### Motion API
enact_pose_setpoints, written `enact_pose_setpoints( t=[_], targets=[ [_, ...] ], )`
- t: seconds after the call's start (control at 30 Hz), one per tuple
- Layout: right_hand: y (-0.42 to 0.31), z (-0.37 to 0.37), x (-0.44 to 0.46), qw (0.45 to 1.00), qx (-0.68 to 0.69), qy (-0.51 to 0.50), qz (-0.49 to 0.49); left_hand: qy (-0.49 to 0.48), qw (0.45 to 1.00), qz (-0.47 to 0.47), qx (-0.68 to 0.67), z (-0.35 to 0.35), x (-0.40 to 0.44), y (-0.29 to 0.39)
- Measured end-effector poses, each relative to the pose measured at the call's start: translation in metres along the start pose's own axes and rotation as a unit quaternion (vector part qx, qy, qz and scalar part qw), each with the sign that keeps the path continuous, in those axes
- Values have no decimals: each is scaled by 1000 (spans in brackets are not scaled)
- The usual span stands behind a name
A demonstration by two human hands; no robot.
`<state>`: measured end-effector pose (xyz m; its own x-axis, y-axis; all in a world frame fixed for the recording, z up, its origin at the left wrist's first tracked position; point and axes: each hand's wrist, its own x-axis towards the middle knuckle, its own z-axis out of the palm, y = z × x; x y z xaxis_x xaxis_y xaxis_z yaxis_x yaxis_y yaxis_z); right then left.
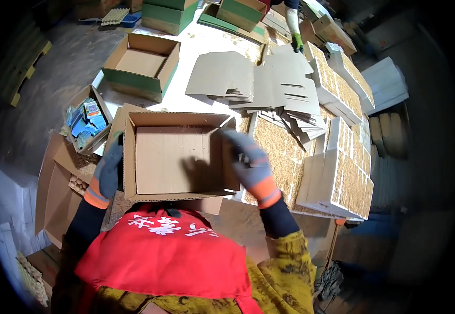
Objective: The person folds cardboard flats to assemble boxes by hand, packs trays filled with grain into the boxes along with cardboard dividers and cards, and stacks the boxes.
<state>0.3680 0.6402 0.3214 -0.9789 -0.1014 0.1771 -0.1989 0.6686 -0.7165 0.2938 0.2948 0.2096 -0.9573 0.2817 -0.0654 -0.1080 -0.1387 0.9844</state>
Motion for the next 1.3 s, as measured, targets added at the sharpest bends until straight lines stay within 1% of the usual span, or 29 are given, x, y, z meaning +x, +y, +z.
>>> enact_pose_setpoints(
  t=[0.03,0.07,0.1,0.13,0.17,0.2,0.27,0.3,0.33,0.4,0.47,0.5,0.53,0.6,0.67,0.7,0.73,0.77,0.8,0.83,0.9,0.93,1.0,1.03,1.07,1.1,1.17,1.23,1.3],
  targets=[
    [17,-9,-7,982,155,61,83,-32,988,-78,-128,-11,-5,-28],
    [40,-8,-14,930,305,120,166,-65,953,-154,-253,-26,-9,-75],
    [60,2,-20,897,373,90,218,-21,934,-234,-267,-49,0,-176],
    [94,23,-29,905,345,29,248,-16,973,-180,147,7,-8,-68],
    [113,51,-35,892,335,-16,303,-11,980,-187,74,15,0,-70],
    [116,82,-36,930,234,-22,281,-1,982,-191,-1,22,3,-73],
    [110,100,-29,938,234,-6,257,-4,978,-207,-5,38,-7,-52],
    [117,100,-31,924,266,-2,276,-4,979,-205,-7,48,-5,-34],
    [122,102,-39,907,298,3,299,17,981,-188,-44,62,-7,-13],
    [103,92,-44,820,462,86,327,17,984,-175,17,70,3,4],
    [102,89,-42,774,545,186,263,-61,997,3,-47,69,32,-9],
    [109,87,-34,751,582,182,254,-63,996,61,14,72,48,5],
    [112,77,-22,768,567,144,263,-48,999,-9,17,74,63,38],
    [105,75,15,718,642,172,208,-146,979,123,-67,24,137,3],
    [91,75,61,665,703,196,159,27,959,210,-186,-49,221,-60],
    [92,76,84,661,705,210,144,118,935,238,-234,-89,261,-87],
    [95,79,105,657,709,222,128,172,932,214,-238,-108,280,-76],
    [115,81,124,679,696,198,126,225,925,188,-242,-126,299,-62],
    [122,85,142,729,615,258,152,246,935,133,-218,-142,311,-56],
    [136,95,159,712,628,265,169,225,957,50,-176,-154,313,-58],
    [159,114,195,685,658,251,187,154,978,-45,-131,-169,319,-66],
    [177,128,214,692,651,245,194,100,987,5,-123,-174,328,-85],
    [156,148,251,775,529,284,198,54,966,-47,-248,-179,343,-119],
    [147,157,275,811,480,265,206,59,964,-53,-253,-178,343,-123],
    [138,169,297,841,431,246,214,76,969,-53,-229,-174,343,-125],
    [143,196,311,853,432,250,148,90,973,-53,-205,-170,341,-125],
    [103,197,333,903,287,209,242,113,980,-51,-158,-164,339,-124],
    [67,196,341,924,170,164,300,137,984,-47,-106,-159,336,-122],
    [111,209,342,933,226,145,240,162,985,-41,-39,-154,334,-117]
  ],
)
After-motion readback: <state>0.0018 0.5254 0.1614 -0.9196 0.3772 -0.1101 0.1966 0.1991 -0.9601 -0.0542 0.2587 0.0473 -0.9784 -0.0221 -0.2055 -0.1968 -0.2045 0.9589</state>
